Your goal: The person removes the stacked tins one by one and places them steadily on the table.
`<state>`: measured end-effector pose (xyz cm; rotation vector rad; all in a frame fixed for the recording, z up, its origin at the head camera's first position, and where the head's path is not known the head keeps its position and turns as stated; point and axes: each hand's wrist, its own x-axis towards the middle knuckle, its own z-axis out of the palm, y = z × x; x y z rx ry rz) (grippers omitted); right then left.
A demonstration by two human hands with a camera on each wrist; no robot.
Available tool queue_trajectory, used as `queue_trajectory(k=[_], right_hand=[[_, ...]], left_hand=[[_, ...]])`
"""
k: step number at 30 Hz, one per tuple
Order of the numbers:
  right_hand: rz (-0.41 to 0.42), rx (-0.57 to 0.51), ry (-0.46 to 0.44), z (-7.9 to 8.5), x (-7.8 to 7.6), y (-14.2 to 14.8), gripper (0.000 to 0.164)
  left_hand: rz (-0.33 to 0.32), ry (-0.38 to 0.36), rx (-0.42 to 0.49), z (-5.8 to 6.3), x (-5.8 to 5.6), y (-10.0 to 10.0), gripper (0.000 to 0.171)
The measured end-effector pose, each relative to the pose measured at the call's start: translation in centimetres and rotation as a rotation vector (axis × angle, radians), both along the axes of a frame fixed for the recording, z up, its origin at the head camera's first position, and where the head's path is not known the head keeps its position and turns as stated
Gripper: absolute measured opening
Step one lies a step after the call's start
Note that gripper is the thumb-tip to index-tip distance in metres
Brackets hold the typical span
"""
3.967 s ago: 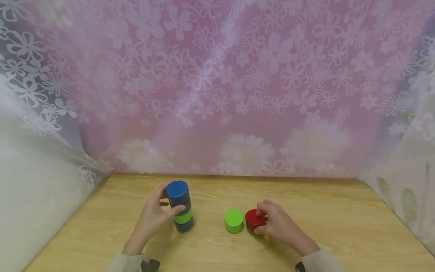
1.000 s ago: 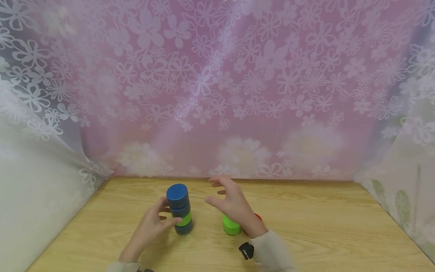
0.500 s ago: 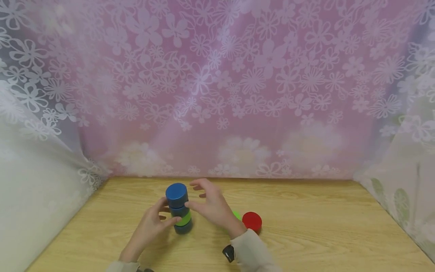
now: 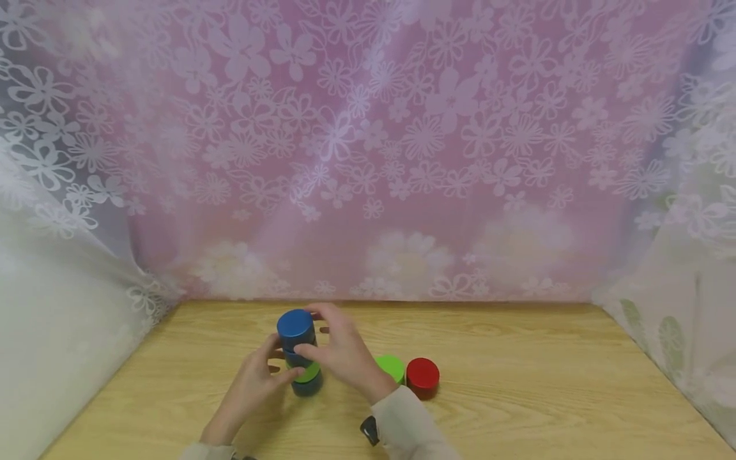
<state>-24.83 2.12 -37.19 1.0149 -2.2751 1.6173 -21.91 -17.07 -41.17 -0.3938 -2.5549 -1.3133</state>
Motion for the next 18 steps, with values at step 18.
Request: queue_trajectory(k=[18], right_hand=[[0.021, -0.019, 0.004, -0.17, -0.06, -0.92, 0.055]], left_hand=[[0.005, 0.007, -0.018, 0.01, 0.06, -0.12, 0.059]])
